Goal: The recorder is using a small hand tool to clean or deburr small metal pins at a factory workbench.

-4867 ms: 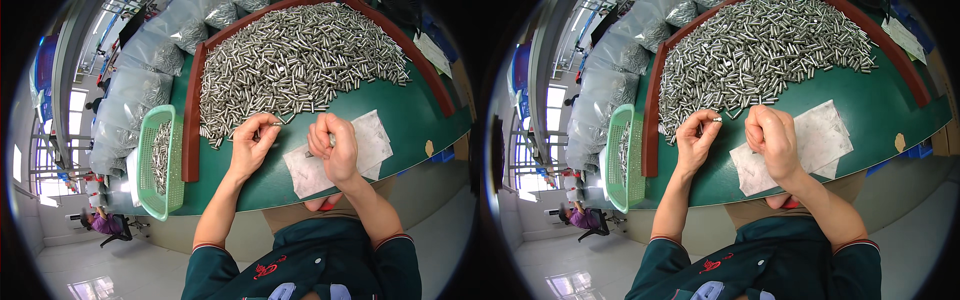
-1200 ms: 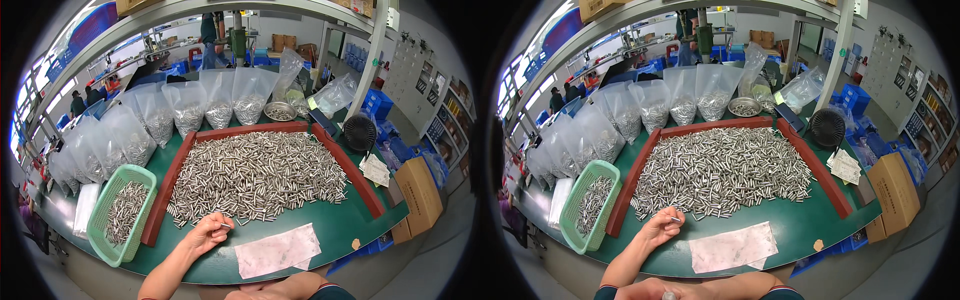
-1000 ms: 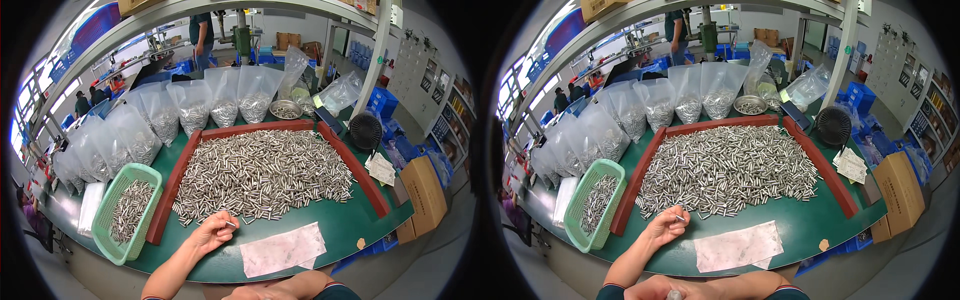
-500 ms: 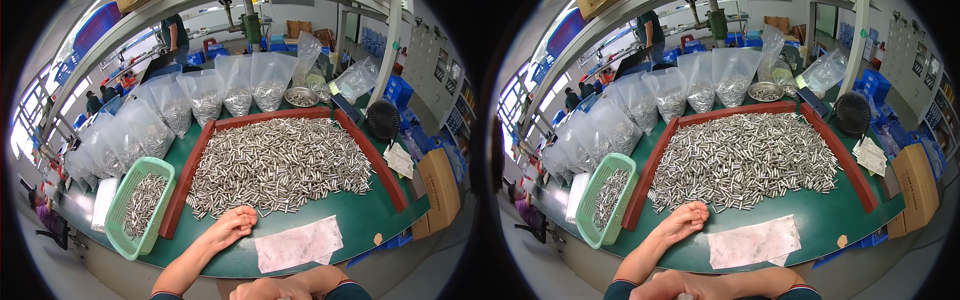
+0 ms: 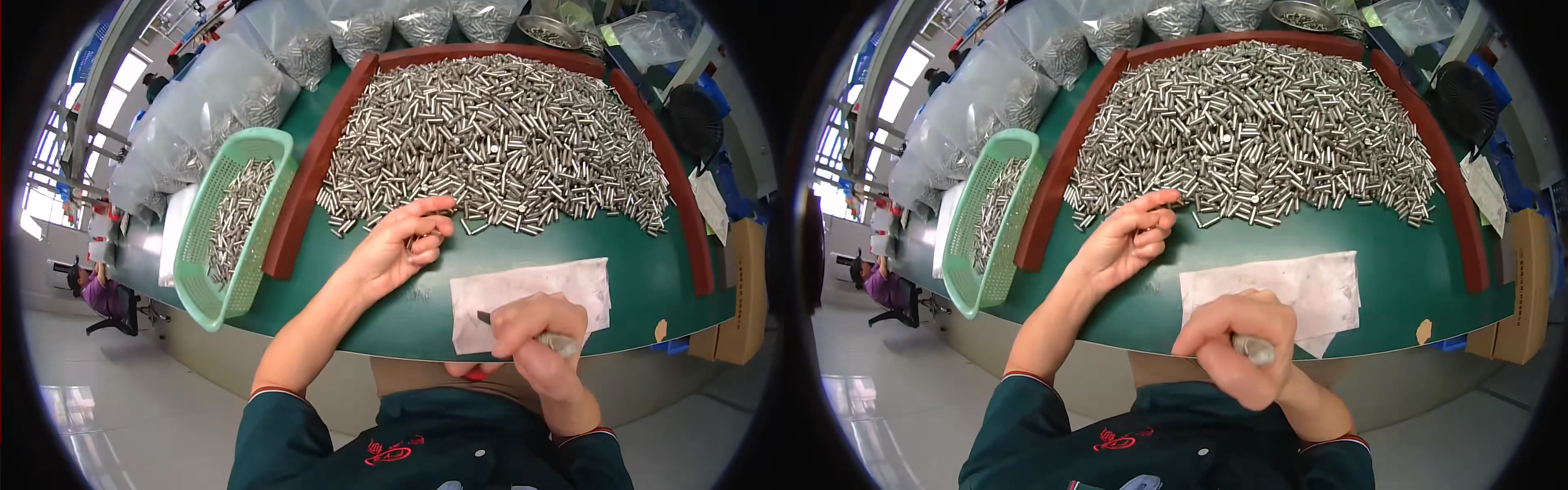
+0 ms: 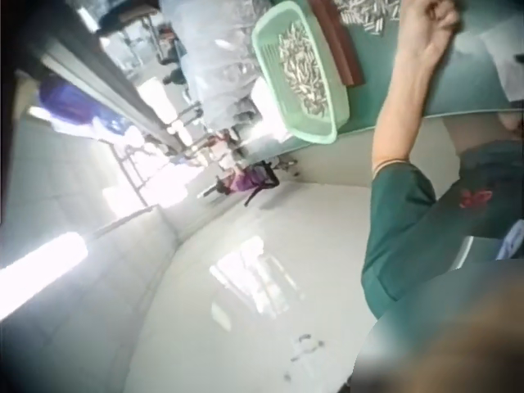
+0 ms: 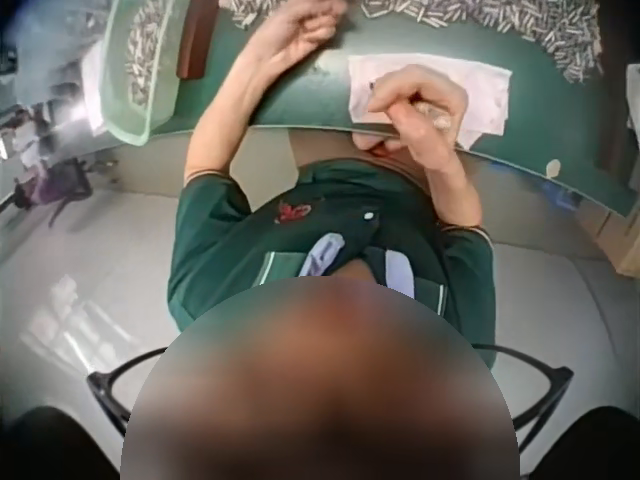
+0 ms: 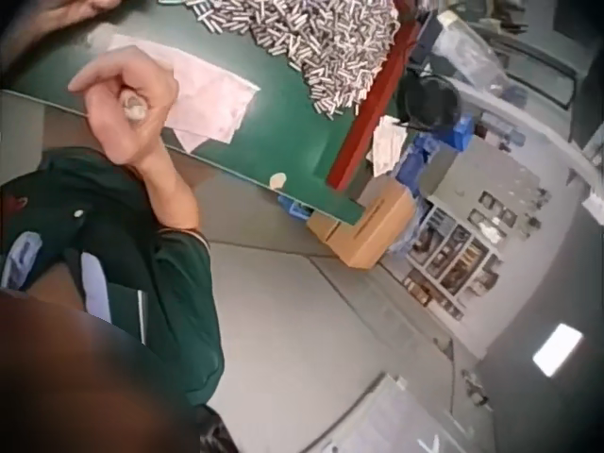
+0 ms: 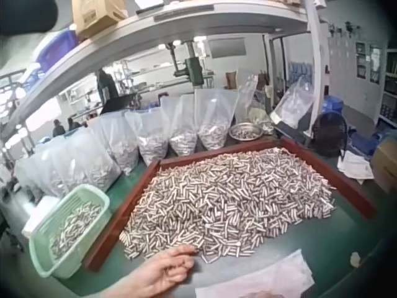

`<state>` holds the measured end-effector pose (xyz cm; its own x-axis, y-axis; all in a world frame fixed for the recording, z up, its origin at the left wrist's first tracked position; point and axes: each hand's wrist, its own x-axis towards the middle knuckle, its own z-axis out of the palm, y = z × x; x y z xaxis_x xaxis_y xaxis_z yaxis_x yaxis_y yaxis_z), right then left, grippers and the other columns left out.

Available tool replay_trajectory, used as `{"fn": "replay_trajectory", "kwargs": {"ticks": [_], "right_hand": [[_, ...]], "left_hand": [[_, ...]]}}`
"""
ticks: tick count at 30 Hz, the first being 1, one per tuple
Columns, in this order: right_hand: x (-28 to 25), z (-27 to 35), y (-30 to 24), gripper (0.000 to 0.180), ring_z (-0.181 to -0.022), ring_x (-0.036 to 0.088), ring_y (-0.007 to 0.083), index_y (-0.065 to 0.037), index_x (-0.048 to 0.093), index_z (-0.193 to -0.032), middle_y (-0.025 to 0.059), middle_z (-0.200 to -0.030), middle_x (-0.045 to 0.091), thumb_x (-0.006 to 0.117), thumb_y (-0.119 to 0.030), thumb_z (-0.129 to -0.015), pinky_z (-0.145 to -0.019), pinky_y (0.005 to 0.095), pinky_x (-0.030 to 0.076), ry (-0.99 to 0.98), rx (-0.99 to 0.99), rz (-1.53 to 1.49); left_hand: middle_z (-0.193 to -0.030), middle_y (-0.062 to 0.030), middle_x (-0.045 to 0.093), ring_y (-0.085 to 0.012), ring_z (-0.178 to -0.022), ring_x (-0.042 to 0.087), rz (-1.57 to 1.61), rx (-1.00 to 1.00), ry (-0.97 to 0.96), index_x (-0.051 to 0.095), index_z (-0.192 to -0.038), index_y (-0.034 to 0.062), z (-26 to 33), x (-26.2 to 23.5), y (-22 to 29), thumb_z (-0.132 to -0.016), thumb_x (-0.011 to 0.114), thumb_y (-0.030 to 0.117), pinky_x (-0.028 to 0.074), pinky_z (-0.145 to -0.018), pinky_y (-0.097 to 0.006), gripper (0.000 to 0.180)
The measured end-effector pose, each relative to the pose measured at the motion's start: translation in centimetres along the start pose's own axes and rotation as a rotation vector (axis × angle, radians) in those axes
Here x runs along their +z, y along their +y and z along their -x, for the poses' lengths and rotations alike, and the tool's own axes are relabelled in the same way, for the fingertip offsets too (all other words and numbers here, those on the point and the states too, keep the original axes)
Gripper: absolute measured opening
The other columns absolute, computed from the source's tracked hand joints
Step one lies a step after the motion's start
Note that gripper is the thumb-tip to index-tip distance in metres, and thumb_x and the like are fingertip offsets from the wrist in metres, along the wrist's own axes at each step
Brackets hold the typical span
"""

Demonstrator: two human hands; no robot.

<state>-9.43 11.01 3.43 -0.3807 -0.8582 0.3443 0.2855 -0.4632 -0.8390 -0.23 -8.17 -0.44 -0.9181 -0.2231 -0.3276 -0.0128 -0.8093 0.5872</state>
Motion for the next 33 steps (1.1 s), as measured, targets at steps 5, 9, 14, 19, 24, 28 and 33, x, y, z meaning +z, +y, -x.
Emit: {"fn": "replay_trajectory", "kwargs": {"ticks": [5, 9, 14, 19, 24, 28, 33], "right_hand": [[-0.6, 0.6, 2.4, 0.012, -0.037, 0.044, 0.0031, 0.002, 0.056, -0.071, 0.0009, -0.050, 0.051, 0.045, -0.001, -0.074, -0.037, 0.0167, 0.031, 0.151, 0.071, -0.005], [-1.0, 1.0, 3.0, 0.012, -0.039, 0.044, 0.0022, 0.002, 0.056, -0.073, 0.0008, -0.052, 0.051, 0.044, 0.000, -0.075, -0.037, 0.0165, 0.030, 0.155, 0.072, 0.004], [-0.9, 1.1, 2.9, 0.012, -0.039, 0.044, 0.0022, 0.003, 0.055, -0.073, 0.0007, -0.051, 0.050, 0.044, 0.001, -0.075, -0.037, 0.0165, 0.030, 0.160, 0.093, -0.012], [-1.0, 0.9, 3.1, 0.011, -0.039, 0.042, 0.0018, 0.003, 0.055, -0.073, 0.0005, -0.051, 0.050, 0.044, 0.001, -0.074, -0.037, 0.0165, 0.029, 0.162, 0.087, -0.014], [-1.2, 0.7, 3.5, 0.013, -0.038, 0.042, 0.0027, 0.003, 0.055, -0.072, 0.0016, -0.052, 0.050, 0.042, 0.002, -0.074, -0.036, 0.0167, 0.029, 0.203, -0.023, 0.068], [-1.2, 1.0, 2.8, 0.013, -0.036, 0.044, 0.0051, 0.003, 0.054, -0.072, 0.0025, -0.051, 0.050, 0.041, 0.002, -0.074, -0.033, 0.0176, 0.030, 0.228, 0.066, -0.012], [-1.1, 0.8, 2.5, 0.012, -0.033, 0.047, 0.0100, 0.005, 0.052, -0.073, 0.0043, -0.049, 0.048, 0.040, 0.002, -0.075, -0.029, 0.0207, 0.033, 0.212, 0.064, -0.141]], "left_hand": [[-0.082, -0.0052, 0.047, -0.0052, -0.052, 0.035, 0.060, 0.020, 0.000, 0.044, -0.110, -0.0003, 0.0, -0.4, -0.5, -0.079, 0.041, -0.003, 0.032, -0.047, -0.017, 0.031], [-0.081, -0.0054, 0.048, -0.0054, -0.051, 0.036, 0.033, 0.027, 0.009, 0.044, -0.109, -0.0003, 0.4, 0.2, -0.7, -0.079, 0.042, -0.002, 0.033, -0.046, -0.018, 0.030], [-0.081, -0.0055, 0.048, -0.0055, -0.051, 0.036, 0.022, 0.024, 0.004, 0.044, -0.108, -0.0002, 0.5, 0.3, -0.7, -0.079, 0.042, -0.001, 0.033, -0.044, -0.018, 0.029], [-0.080, -0.0056, 0.048, -0.0056, -0.051, 0.036, 0.019, 0.015, 0.020, 0.044, -0.108, -0.0004, 0.5, 0.3, -0.6, -0.080, 0.042, -0.001, 0.033, -0.044, -0.017, 0.028], [-0.072, -0.0031, 0.041, -0.0062, -0.053, 0.034, 0.082, -0.004, 0.039, 0.047, -0.097, 0.0014, 0.7, 0.7, -0.6, -0.088, 0.042, 0.017, 0.031, -0.045, -0.018, 0.019], [-0.064, -0.0002, 0.031, -0.0087, -0.054, 0.029, 0.089, 0.186, -0.028, 0.035, -0.069, 0.0109, 1.1, -0.4, 0.7, -0.091, 0.037, 0.037, 0.026, -0.046, -0.020, 0.034], [-0.054, 0.0050, 0.033, -0.0042, -0.048, 0.028, -0.776, 0.428, 0.293, 0.047, -0.066, 0.0043, 1.8, 0.3, 1.3, -0.081, 0.057, 0.015, 0.024, -0.044, -0.019, 0.021]]}}
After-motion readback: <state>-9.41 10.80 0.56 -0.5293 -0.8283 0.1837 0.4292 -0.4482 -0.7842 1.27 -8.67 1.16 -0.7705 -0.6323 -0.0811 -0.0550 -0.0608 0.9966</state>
